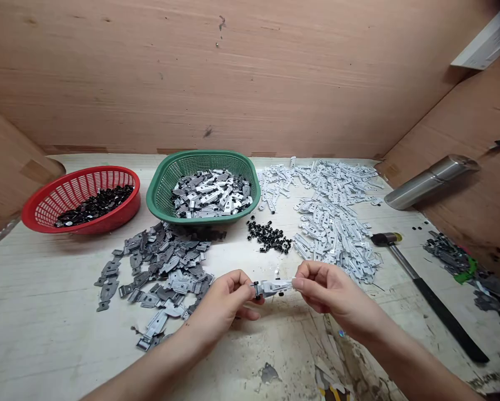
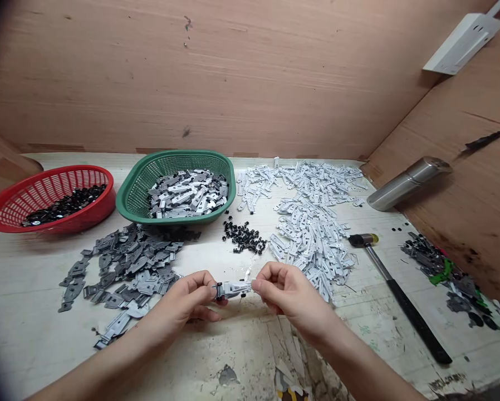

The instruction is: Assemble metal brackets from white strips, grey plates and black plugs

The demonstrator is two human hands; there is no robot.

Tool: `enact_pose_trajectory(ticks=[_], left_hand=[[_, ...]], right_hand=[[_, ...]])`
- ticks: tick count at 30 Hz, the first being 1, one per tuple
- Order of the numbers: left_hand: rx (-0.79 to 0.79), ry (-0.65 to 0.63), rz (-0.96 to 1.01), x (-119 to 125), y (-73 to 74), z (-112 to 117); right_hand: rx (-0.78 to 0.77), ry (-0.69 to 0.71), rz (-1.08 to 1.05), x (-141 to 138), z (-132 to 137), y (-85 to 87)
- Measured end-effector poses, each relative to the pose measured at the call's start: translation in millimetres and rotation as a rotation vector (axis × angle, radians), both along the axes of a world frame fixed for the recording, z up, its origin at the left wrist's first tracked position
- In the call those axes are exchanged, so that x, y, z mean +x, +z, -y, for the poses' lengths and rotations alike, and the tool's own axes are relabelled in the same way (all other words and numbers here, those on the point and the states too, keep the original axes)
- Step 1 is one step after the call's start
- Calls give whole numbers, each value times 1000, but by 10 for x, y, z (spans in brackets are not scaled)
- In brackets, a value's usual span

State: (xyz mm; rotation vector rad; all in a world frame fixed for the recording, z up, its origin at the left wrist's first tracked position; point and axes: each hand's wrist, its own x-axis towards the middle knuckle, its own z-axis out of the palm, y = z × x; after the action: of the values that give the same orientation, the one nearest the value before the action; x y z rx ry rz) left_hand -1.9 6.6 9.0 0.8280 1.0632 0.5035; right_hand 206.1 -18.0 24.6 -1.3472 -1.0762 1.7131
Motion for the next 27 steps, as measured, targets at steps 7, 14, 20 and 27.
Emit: enact_pose_trajectory(ticks=[7, 14, 20, 27], left_hand=[[7, 12, -9, -1, 1, 10], [-6, 4, -4, -4, -11, 9], [-3, 3, 19, -24, 13, -5], [42, 23, 104, -16, 19, -11]], right_hand=[[-24, -26, -17, -88, 5, -65], [-76, -30, -40, -129, 15, -78], [-132, -40, -99, -51, -30, -191], [-143, 155, -160, -31, -34, -216]])
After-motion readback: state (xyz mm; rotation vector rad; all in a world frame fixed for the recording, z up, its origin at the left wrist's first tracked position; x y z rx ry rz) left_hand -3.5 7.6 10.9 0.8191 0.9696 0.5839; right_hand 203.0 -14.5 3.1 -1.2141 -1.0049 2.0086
